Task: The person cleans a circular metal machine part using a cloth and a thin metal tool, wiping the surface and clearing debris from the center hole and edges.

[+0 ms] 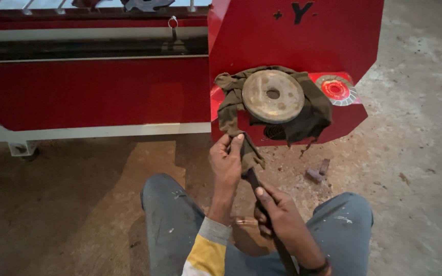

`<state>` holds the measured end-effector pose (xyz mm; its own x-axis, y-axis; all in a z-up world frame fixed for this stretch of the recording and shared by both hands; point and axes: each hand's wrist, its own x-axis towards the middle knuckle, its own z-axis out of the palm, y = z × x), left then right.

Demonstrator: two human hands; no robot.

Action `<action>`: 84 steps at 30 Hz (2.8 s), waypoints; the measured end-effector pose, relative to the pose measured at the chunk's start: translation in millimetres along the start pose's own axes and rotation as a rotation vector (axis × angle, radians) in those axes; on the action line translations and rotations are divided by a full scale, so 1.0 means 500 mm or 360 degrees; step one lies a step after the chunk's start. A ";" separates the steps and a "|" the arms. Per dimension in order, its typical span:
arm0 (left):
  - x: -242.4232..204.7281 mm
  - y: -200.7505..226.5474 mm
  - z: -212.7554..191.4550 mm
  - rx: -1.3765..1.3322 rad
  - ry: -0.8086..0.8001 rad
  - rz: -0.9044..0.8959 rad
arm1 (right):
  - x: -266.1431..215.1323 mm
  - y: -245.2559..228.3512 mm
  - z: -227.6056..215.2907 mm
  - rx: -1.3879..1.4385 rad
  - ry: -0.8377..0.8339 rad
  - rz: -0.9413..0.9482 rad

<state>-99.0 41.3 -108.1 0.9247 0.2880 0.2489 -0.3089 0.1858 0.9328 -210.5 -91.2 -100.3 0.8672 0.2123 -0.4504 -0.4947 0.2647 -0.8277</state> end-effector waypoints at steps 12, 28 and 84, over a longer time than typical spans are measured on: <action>0.016 -0.069 -0.014 -0.0290 -0.0126 -0.0327 | -0.013 -0.021 0.004 -0.1557 0.0889 -0.1051; -0.004 0.009 -0.020 -0.1180 -0.0499 -0.0796 | -0.017 -0.025 -0.055 0.1028 -0.0719 0.0186; -0.014 0.115 -0.010 -0.0098 -0.0467 -0.0631 | -0.054 -0.081 -0.048 0.0031 0.0179 -0.0156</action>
<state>-124.2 54.8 -57.5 0.9945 -0.0913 -0.0509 0.0751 0.2854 0.9555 -212.4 -129.9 -62.8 0.9119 0.0782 -0.4030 -0.4072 0.2975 -0.8635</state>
